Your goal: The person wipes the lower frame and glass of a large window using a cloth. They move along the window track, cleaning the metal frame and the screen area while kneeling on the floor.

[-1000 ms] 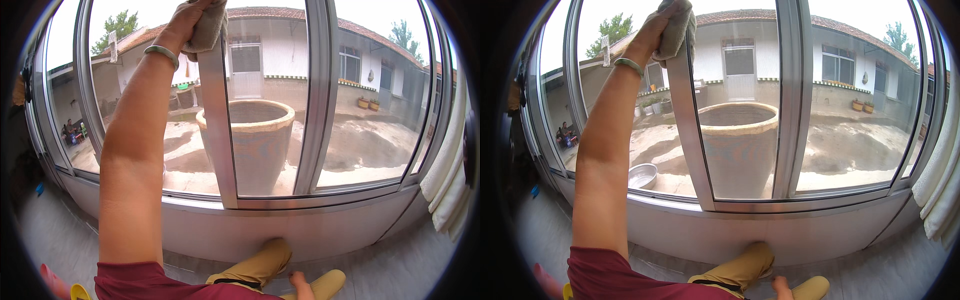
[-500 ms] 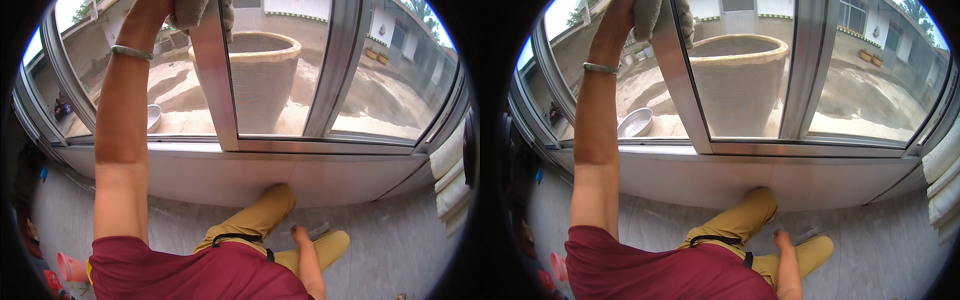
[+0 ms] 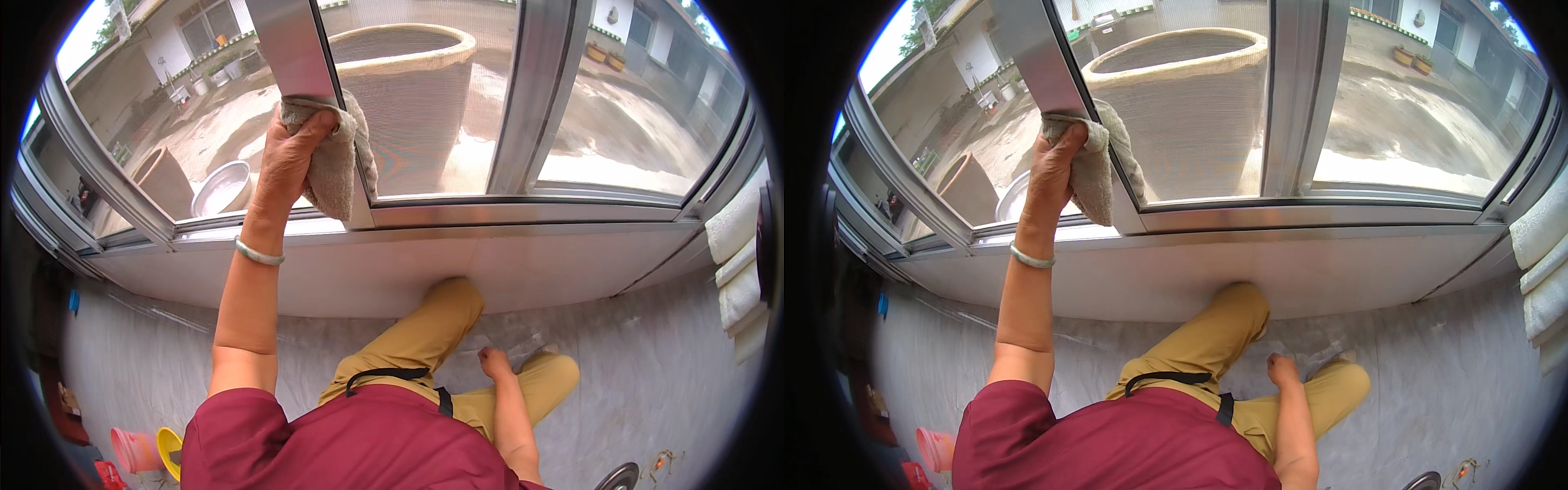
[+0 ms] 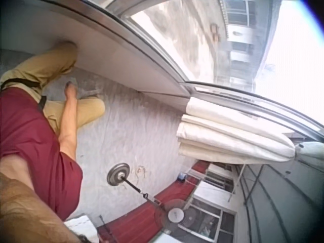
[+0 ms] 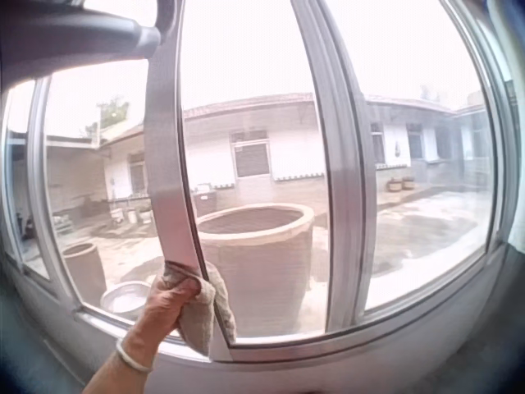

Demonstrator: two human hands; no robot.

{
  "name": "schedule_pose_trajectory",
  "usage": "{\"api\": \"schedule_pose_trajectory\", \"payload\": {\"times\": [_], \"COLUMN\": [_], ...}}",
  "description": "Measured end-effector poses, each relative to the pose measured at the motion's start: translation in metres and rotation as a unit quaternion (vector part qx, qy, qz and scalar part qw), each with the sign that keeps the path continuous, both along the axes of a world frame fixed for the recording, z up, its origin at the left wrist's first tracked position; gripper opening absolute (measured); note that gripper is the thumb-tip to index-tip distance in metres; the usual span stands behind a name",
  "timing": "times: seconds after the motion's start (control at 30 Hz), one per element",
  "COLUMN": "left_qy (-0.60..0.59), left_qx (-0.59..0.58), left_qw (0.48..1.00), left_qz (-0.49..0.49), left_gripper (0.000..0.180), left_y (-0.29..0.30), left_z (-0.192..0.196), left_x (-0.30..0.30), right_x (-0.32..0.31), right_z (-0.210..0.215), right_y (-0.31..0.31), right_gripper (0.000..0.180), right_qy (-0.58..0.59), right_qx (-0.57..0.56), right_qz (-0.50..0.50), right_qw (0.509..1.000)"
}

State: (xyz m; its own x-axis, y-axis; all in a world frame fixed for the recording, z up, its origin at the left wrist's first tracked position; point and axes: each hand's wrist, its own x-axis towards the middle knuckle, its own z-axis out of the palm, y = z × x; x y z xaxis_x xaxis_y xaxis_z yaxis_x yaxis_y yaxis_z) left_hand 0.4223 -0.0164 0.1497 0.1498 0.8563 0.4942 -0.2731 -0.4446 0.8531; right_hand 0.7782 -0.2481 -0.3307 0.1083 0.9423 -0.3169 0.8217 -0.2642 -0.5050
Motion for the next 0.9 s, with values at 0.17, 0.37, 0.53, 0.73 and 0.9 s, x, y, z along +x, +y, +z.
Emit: {"api": "schedule_pose_trajectory", "payload": {"times": [0.17,0.37,0.53,0.73,0.9], "left_qy": [0.01,0.042,-0.053,-0.18,0.262], "left_qx": [-0.014,0.025,-0.001,-0.034,0.246], "left_qw": [1.0,0.993,0.983,0.946,0.764], "left_qz": [0.023,0.111,0.173,0.266,0.536], "left_gripper": [0.036,0.045,0.042,0.045,0.047], "left_y": [-0.006,-0.013,-0.024,-0.08,-0.073], "left_z": [-0.074,-0.134,-0.156,-0.118,-0.165], "left_x": [-0.003,-0.004,-0.023,0.042,0.123], "right_x": [0.0,-0.001,-0.012,-0.014,-0.013], "right_z": [0.001,0.003,0.014,0.013,0.028], "right_y": [-0.002,-0.006,-0.002,-0.001,0.012], "right_gripper": [0.021,0.023,0.019,0.021,0.022], "right_qy": [0.007,-0.001,0.013,0.026,0.01], "right_qx": [-0.017,-0.034,-0.035,-0.055,-0.077], "right_qz": [-0.006,-0.005,-0.016,-0.002,0.027], "right_qw": [1.0,0.999,0.999,0.998,0.997]}}
